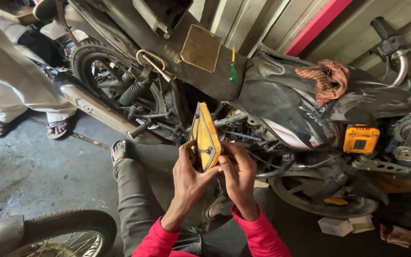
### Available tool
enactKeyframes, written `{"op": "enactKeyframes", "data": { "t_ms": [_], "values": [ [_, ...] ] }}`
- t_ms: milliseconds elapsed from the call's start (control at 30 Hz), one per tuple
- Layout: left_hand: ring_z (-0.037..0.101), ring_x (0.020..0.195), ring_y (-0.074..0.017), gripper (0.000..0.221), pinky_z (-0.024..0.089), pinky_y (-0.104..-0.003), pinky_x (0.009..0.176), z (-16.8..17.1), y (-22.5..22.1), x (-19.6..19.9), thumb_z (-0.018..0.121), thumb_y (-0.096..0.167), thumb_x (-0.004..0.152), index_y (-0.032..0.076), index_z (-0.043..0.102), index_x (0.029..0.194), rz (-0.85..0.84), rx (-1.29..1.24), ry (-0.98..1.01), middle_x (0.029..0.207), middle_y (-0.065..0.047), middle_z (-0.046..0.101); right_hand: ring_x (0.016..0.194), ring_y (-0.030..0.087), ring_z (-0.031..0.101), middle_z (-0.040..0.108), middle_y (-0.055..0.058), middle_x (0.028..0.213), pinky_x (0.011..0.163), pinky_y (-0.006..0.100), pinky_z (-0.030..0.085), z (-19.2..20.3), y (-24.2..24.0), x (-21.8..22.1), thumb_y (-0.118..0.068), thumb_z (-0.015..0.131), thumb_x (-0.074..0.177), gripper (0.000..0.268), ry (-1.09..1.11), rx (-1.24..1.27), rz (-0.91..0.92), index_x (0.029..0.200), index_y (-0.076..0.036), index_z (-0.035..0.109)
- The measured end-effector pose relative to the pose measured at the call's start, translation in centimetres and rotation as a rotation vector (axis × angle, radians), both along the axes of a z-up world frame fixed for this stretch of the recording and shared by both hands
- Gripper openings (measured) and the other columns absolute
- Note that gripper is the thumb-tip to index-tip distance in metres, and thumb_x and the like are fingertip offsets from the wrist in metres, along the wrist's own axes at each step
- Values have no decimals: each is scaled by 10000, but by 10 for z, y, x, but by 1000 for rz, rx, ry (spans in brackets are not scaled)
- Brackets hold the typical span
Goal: Cleaning a motorcycle air filter with a cloth.
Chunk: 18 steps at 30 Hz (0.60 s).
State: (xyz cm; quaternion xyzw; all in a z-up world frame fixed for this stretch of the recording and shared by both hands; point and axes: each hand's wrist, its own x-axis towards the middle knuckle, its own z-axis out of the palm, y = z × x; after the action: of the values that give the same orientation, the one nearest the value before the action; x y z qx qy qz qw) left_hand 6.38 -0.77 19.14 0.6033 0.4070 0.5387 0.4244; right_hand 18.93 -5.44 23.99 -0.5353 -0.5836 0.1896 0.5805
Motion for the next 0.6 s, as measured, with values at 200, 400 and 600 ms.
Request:
{"op": "enactKeyframes", "data": {
  "t_ms": [200,400,600],
  "values": [
    [759,782,-267,959,592,-377,712,2,0,2,969,432,591,11,508,1319,14,-147,107,906,-162,749,955,119,641,647,93,1144,797,248,545,-1,0,-2,-135,564,1065,265,-43,48,-5,1252,41,627],
    [778,884,-255,950,616,-355,778,10,-6,9,983,391,609,-32,481,1296,124,-117,75,999,-161,737,938,129,646,664,104,1091,803,273,533,1,-1,-8,-177,487,1115,280,-252,130,-128,1260,34,600],
    [747,860,-273,1041,596,-363,755,5,-7,11,991,411,562,-43,475,1344,235,3,190,1013,-171,717,809,101,617,678,60,997,695,253,504,-23,1,0,-190,475,1108,296,-147,109,-192,1246,36,606]
  ]
}}
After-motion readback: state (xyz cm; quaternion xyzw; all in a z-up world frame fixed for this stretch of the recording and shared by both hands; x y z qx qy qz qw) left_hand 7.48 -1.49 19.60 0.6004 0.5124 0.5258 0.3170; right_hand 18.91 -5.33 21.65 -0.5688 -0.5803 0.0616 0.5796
